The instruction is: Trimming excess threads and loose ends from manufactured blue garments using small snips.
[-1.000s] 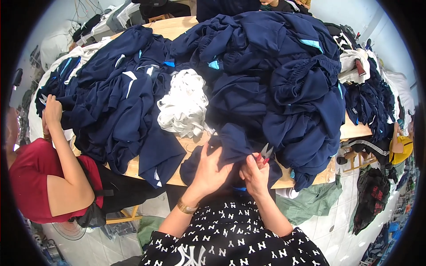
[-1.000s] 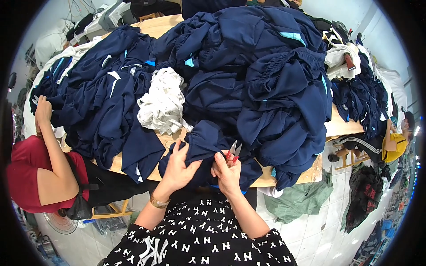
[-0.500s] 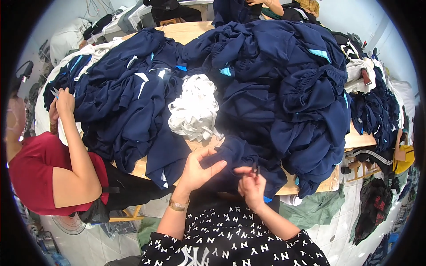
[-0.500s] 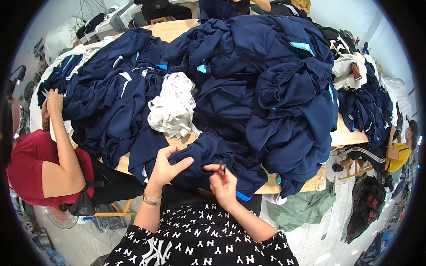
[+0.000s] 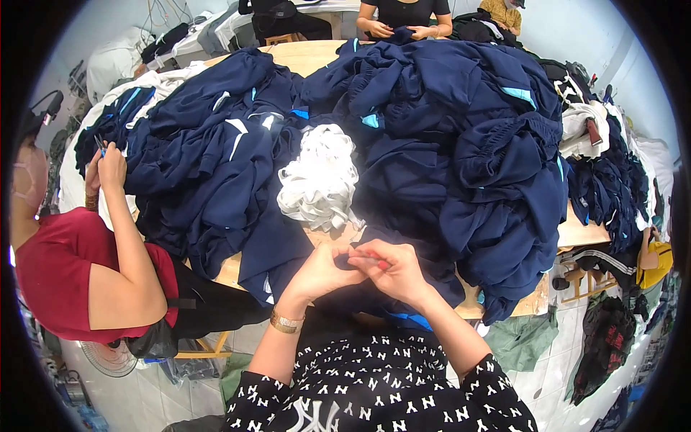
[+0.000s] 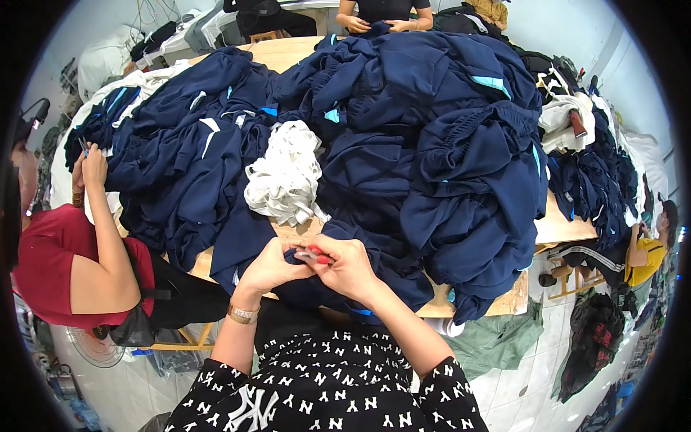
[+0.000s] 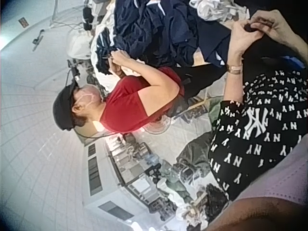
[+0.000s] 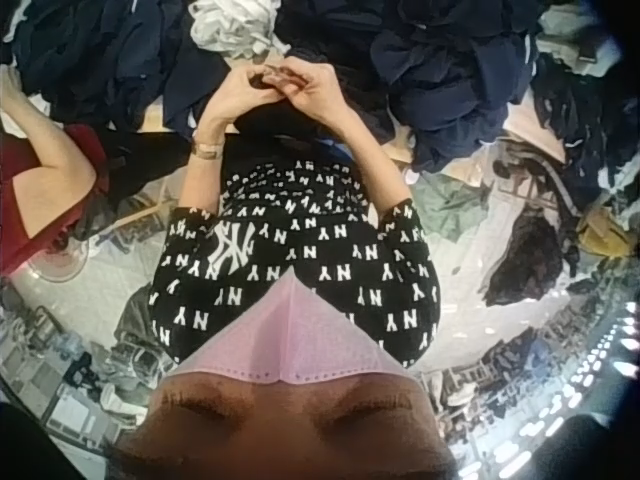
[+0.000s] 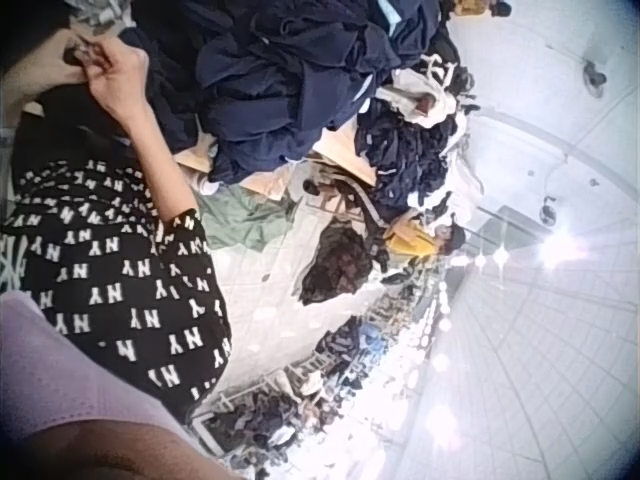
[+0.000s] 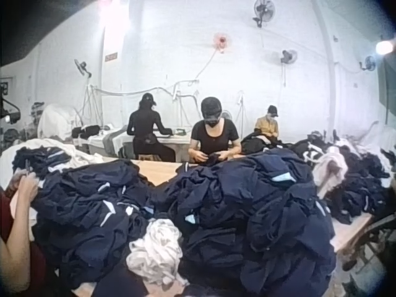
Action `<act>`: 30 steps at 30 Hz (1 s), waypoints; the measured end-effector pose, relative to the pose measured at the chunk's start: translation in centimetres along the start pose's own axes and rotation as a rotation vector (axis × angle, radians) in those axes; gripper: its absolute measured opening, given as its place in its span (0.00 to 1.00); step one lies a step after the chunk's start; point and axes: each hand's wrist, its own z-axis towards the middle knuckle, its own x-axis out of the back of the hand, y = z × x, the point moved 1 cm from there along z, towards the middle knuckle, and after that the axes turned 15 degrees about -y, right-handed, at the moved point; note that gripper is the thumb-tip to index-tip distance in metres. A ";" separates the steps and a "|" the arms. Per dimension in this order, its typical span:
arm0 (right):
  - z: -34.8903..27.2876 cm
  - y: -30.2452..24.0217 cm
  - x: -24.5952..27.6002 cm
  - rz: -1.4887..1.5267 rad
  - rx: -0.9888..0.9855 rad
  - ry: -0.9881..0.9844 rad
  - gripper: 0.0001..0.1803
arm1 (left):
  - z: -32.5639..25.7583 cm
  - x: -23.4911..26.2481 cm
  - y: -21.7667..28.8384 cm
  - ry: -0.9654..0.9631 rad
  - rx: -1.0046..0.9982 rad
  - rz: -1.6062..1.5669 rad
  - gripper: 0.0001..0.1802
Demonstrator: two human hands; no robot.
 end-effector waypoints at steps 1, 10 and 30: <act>0.0 0.3 -0.1 0.052 -0.038 0.025 0.08 | -0.1 -0.1 1.0 0.014 0.007 0.006 0.13; -1.6 0.7 2.6 0.896 -0.011 0.121 0.12 | -0.1 0.4 1.6 -0.018 0.111 -0.077 0.15; -0.7 -0.2 5.4 -0.506 0.020 -0.222 0.24 | 0.0 0.3 2.3 -0.077 0.146 -0.082 0.12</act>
